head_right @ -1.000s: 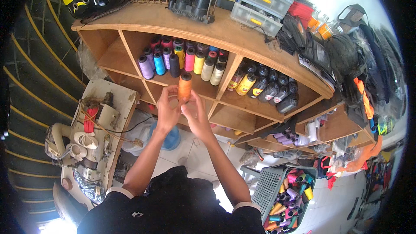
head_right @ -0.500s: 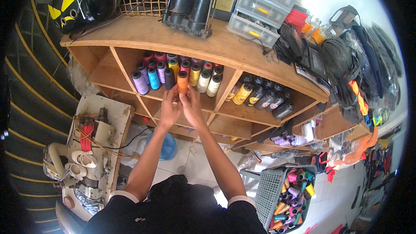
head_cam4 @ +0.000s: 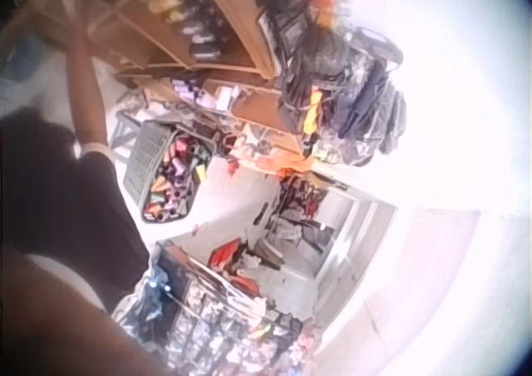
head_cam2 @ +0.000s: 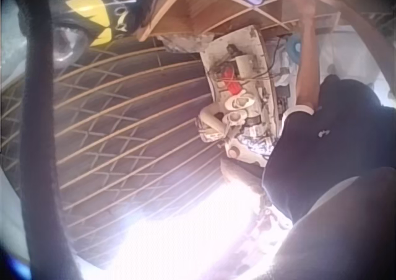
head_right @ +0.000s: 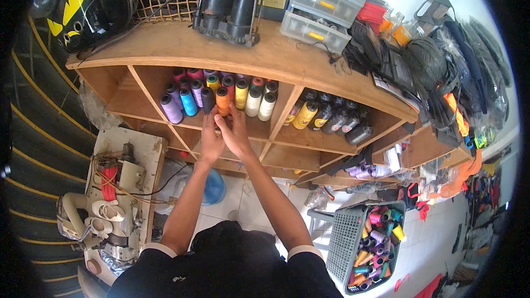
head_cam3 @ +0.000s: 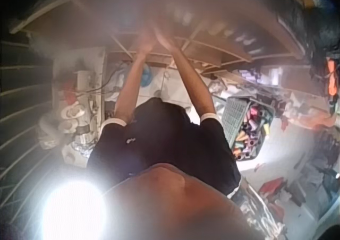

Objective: The person repeatedly picks up thread spools from a basket, briefly holds them, and places them on a wooden shelf. The person handles spools of various colors one at a time, moving them from the basket to the shelf.

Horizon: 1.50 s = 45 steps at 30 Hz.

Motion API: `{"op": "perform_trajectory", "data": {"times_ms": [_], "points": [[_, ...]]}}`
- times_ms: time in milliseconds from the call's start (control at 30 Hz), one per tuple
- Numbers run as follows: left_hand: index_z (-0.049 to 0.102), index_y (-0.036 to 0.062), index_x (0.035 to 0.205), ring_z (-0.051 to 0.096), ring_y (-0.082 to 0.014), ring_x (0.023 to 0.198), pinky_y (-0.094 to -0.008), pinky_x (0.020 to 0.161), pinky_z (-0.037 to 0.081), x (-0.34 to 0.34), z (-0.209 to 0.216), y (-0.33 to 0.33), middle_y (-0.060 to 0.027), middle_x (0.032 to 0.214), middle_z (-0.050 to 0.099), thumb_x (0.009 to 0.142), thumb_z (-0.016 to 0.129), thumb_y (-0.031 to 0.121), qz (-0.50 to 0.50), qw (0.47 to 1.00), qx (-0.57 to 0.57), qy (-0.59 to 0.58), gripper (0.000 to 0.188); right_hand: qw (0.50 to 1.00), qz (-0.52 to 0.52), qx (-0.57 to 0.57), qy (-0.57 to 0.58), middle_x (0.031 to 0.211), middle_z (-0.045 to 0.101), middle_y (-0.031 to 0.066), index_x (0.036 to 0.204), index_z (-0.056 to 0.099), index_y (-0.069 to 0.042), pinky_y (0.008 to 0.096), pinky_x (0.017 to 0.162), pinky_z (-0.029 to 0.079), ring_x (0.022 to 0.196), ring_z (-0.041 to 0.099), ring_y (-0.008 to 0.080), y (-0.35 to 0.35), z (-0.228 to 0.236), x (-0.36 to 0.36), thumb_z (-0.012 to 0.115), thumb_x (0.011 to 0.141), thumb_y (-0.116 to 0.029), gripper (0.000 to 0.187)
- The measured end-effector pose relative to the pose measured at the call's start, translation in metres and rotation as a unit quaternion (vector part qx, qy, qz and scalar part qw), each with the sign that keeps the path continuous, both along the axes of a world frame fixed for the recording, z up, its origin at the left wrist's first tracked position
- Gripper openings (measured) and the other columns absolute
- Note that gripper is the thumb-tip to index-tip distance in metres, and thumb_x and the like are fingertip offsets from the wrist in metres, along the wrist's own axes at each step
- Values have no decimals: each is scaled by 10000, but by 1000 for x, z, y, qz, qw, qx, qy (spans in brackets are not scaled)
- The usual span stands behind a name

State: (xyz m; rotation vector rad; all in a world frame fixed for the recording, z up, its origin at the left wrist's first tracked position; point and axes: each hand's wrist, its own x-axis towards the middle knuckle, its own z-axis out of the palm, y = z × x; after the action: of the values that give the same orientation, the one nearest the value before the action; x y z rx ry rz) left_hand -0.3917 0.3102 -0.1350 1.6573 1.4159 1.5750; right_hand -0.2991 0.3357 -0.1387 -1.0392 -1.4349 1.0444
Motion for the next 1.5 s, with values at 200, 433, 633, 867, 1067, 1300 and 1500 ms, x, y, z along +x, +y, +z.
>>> {"op": "perform_trajectory", "data": {"times_ms": [200, 433, 633, 867, 1067, 1300, 1500], "points": [[468, -20, 1326, 519, -333, 1156, -388, 944, 454, 1, 1, -8, -189, 1257, 499, 805, 611, -15, 16, 999, -28, 33, 541, 999, -6, -31, 43, 1270, 429, 204, 1373, 352, 66, 374, 972, 432, 1167, 495, 283, -4, -5, 1, 674, 886, -355, 719], [519, -24, 1252, 560, -332, 1081, -387, 923, 462, 8, 14, -13, -182, 1178, 537, 795, 608, -45, 27, 999, -27, -7, 467, 996, -14, -35, 79, 1262, 469, 231, 1315, 388, 62, 388, 990, 422, 1181, 504, 293, -5, -6, 0, 680, 885, -318, 644], [599, -37, 956, 611, -229, 854, -330, 763, 487, 3, 3, -62, -137, 950, 611, 867, 630, 38, 113, 991, -14, -70, 121, 998, -48, 19, -20, 1251, 552, 161, 1240, 509, -14, 368, 969, 451, 1159, 545, 263, -64, 24, 32, 665, 898, -206, 422], [552, 59, 1172, 558, -258, 1075, -420, 971, 418, 63, -120, -144, -148, 1168, 579, 969, 460, 494, -104, 667, -481, -559, 489, 955, 1, 102, -278, 1322, 508, 204, 1354, 481, -91, 495, 1070, 327, 1273, 451, 368, -189, -4, 86, 605, 906, -339, 527], [531, 72, 1231, 541, -273, 1114, -413, 1024, 398, 128, -164, -197, -116, 1115, 592, 935, 388, 596, -291, 431, -676, -523, 619, 962, -76, -144, -219, 1409, 449, 194, 1420, 413, -116, 518, 1123, 228, 1354, 362, 358, -278, -129, 148, 505, 906, -527, 665], [397, 43, 1360, 429, -330, 1299, -563, 1070, 312, 152, -133, -191, -173, 1355, 476, 938, 434, 550, -318, 391, -731, -460, 660, 819, -186, -513, -176, 1295, 558, 201, 1269, 564, -60, 444, 1044, 378, 1231, 504, 360, -402, -268, 252, 467, 915, -546, 609], [480, 139, 1297, 570, -265, 881, -433, 825, 464, 22, -332, -130, -70, 1078, 563, 910, 522, 457, -286, 622, -728, 44, 502, 642, -309, -701, -25, 1205, 612, 240, 1120, 653, 17, 454, 958, 469, 1153, 573, 381, -571, -292, 300, 600, 793, -509, 621]]}}
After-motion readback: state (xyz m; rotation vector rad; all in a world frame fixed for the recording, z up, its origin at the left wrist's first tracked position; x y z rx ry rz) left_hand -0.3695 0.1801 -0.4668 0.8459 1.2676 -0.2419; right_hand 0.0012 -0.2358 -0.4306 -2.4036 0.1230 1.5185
